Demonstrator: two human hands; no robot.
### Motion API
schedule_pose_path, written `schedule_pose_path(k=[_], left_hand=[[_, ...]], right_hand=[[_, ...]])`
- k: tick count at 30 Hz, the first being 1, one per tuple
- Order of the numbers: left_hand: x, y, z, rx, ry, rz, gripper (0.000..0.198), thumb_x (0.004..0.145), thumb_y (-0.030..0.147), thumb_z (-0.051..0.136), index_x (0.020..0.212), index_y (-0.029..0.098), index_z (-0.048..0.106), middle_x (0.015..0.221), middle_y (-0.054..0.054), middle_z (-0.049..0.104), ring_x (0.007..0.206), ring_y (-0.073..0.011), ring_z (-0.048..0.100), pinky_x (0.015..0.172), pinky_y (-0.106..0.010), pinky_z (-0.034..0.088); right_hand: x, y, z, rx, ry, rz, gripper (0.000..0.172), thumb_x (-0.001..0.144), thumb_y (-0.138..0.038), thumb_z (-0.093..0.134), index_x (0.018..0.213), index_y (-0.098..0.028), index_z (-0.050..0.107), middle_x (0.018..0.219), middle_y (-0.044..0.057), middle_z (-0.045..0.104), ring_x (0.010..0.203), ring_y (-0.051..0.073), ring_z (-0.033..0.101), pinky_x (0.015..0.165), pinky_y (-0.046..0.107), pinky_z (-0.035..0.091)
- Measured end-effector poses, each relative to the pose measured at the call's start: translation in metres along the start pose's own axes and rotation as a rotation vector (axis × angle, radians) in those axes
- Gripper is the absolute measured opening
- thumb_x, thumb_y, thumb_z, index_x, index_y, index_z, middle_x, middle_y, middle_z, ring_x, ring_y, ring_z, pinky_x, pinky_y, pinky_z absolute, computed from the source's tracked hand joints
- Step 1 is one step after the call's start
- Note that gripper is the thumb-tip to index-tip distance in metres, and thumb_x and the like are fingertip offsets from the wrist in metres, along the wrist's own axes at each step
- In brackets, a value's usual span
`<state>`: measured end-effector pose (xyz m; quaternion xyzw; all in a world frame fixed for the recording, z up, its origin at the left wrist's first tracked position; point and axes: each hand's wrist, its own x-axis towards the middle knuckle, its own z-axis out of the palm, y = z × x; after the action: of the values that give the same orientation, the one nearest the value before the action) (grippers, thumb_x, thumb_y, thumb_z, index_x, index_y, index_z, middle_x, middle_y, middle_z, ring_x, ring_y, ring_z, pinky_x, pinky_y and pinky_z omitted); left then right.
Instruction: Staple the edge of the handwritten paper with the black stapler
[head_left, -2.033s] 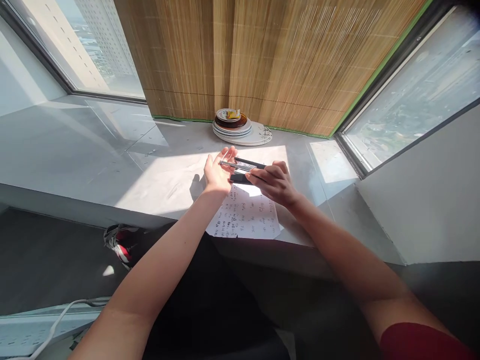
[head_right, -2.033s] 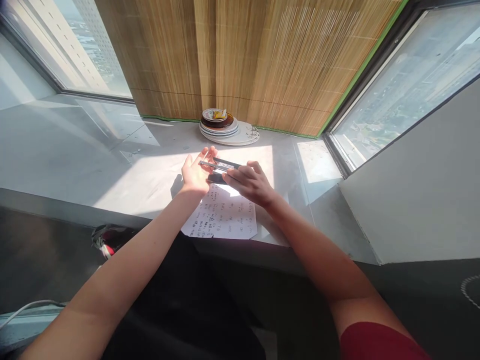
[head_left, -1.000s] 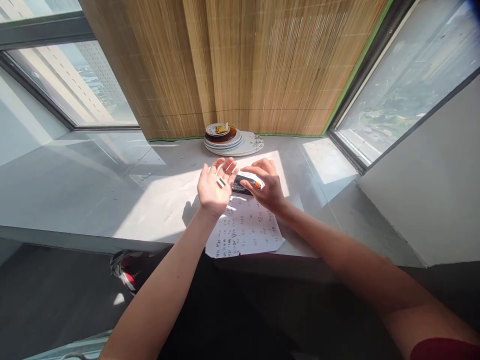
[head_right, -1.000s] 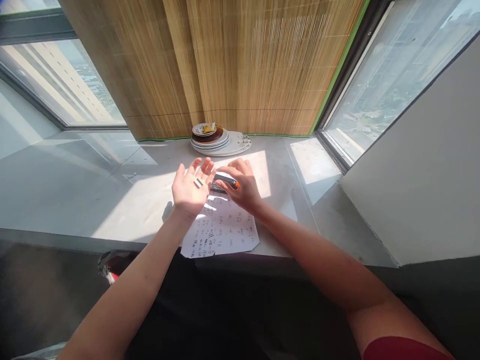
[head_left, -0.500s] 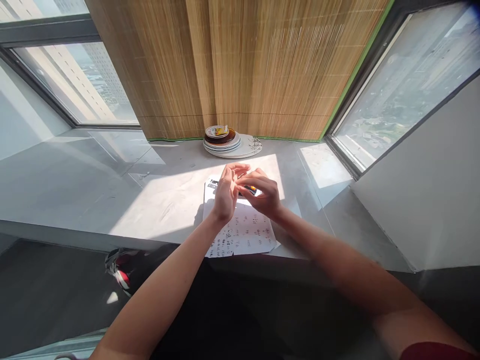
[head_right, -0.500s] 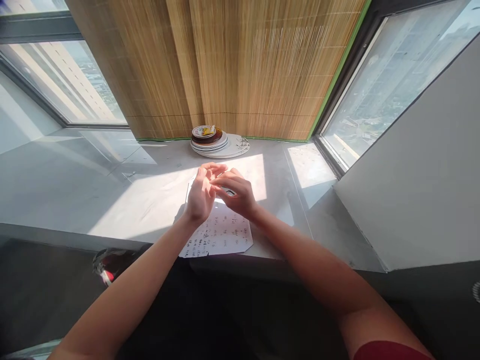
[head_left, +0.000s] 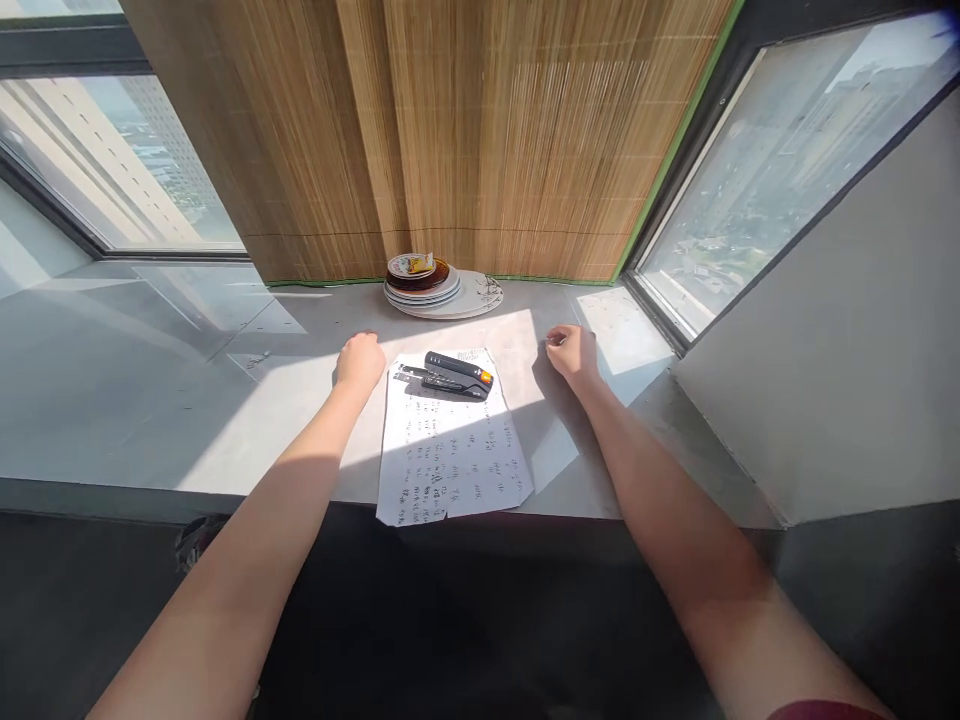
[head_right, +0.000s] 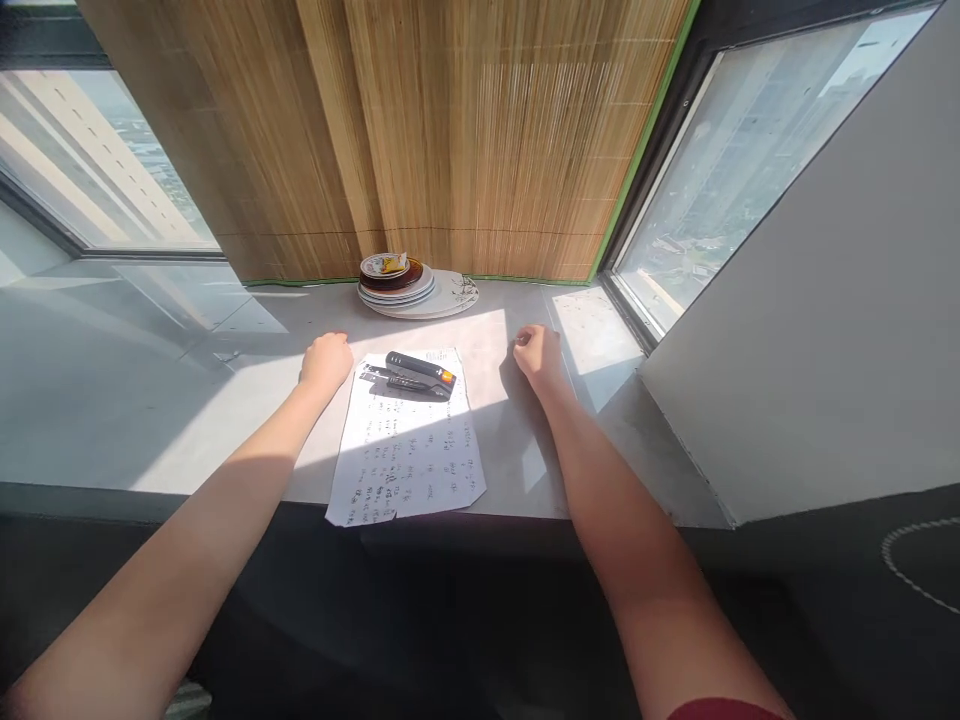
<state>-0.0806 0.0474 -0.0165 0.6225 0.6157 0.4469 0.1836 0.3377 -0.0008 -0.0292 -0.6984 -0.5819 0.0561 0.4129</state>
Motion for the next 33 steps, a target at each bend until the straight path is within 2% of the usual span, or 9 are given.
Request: schedule_pose_path(k=[2, 5, 10, 12, 15, 18, 24, 29, 33], left_hand=[[-0.006, 0.001, -0.003, 0.018, 0.004, -0.005, 0.043, 0.085, -0.007, 0.066, 0.061, 0.023, 0.048, 0.066, -0.001, 0.043, 0.109, -0.0287, 0.064, 0.122, -0.048, 0.034], [-0.013, 0.006, -0.011, 0.046, 0.024, -0.002, 0.033, 0.082, -0.003, 0.068, 0.064, 0.023, 0.058, 0.069, -0.003, 0.053, 0.103, -0.0301, 0.065, 0.111, -0.045, 0.043], [-0.018, 0.020, -0.018, 0.078, 0.088, 0.013, 0.020, 0.084, 0.005, 0.069, 0.075, 0.023, 0.068, 0.086, -0.006, 0.069, 0.102, -0.0296, 0.069, 0.102, -0.044, 0.052], [-0.021, 0.029, -0.015, -0.040, 0.109, 0.011, 0.015, 0.090, 0.010, 0.068, 0.085, 0.023, 0.072, 0.093, -0.006, 0.072, 0.097, -0.0254, 0.071, 0.100, -0.041, 0.056], [-0.027, 0.043, -0.011, -0.394, 0.179, -0.029, 0.009, 0.097, 0.017, 0.070, 0.102, 0.023, 0.073, 0.101, -0.005, 0.072, 0.093, -0.0190, 0.074, 0.091, -0.034, 0.062], [-0.035, 0.050, -0.012, -0.652, 0.209, -0.093, 0.003, 0.101, 0.023, 0.073, 0.103, 0.020, 0.071, 0.101, -0.005, 0.070, 0.091, -0.0156, 0.076, 0.086, -0.028, 0.064], [-0.048, 0.048, -0.013, -0.685, 0.031, -0.205, 0.030, 0.110, 0.039, 0.070, 0.088, 0.020, 0.066, 0.081, -0.004, 0.066, 0.067, -0.0121, 0.067, 0.060, -0.024, 0.056], [-0.052, 0.049, -0.012, -0.627, -0.077, -0.195, 0.033, 0.110, 0.045, 0.070, 0.086, 0.023, 0.065, 0.060, 0.004, 0.048, 0.046, -0.0105, 0.045, 0.048, -0.025, 0.045], [-0.054, 0.048, -0.012, -0.543, -0.132, -0.158, 0.028, 0.108, 0.044, 0.071, 0.091, 0.022, 0.073, 0.059, 0.004, 0.044, 0.045, -0.0111, 0.042, 0.044, -0.024, 0.035]], right_hand=[[-0.001, -0.002, 0.002, 0.015, -0.001, 0.003, 0.021, 0.074, -0.017, 0.062, 0.084, -0.022, 0.079, 0.099, 0.012, 0.085, 0.096, 0.033, 0.076, 0.093, 0.045, 0.061], [-0.002, -0.005, 0.001, 0.046, -0.023, 0.003, 0.030, 0.073, -0.015, 0.061, 0.094, -0.021, 0.081, 0.111, 0.012, 0.085, 0.105, 0.034, 0.076, 0.098, 0.045, 0.061], [-0.005, -0.017, -0.002, 0.101, 0.043, -0.017, 0.031, 0.076, -0.015, 0.057, 0.094, -0.020, 0.081, 0.105, 0.011, 0.085, 0.091, 0.029, 0.075, 0.094, 0.042, 0.060], [-0.007, -0.026, 0.000, 0.134, 0.031, -0.069, 0.026, 0.077, -0.017, 0.057, 0.089, -0.021, 0.080, 0.099, 0.009, 0.084, 0.082, 0.026, 0.072, 0.091, 0.041, 0.060], [-0.013, -0.040, 0.007, 0.191, -0.062, -0.189, 0.024, 0.078, -0.019, 0.058, 0.087, -0.023, 0.079, 0.095, 0.006, 0.082, 0.077, 0.022, 0.069, 0.087, 0.039, 0.060], [-0.019, -0.049, 0.011, 0.238, -0.129, -0.266, 0.024, 0.080, -0.020, 0.059, 0.090, -0.023, 0.081, 0.097, 0.006, 0.082, 0.077, 0.021, 0.068, 0.083, 0.038, 0.059], [-0.021, -0.052, 0.009, 0.255, -0.176, -0.242, 0.023, 0.078, -0.019, 0.060, 0.085, -0.022, 0.081, 0.090, 0.006, 0.080, 0.075, 0.020, 0.067, 0.081, 0.037, 0.059], [-0.021, -0.053, 0.008, 0.253, -0.198, -0.254, 0.023, 0.077, -0.018, 0.059, 0.085, -0.021, 0.081, 0.089, 0.006, 0.080, 0.074, 0.019, 0.067, 0.080, 0.035, 0.057], [-0.021, -0.054, 0.007, 0.249, -0.221, -0.255, 0.021, 0.078, -0.020, 0.061, 0.083, -0.021, 0.081, 0.088, 0.006, 0.080, 0.074, 0.019, 0.066, 0.080, 0.035, 0.057]])
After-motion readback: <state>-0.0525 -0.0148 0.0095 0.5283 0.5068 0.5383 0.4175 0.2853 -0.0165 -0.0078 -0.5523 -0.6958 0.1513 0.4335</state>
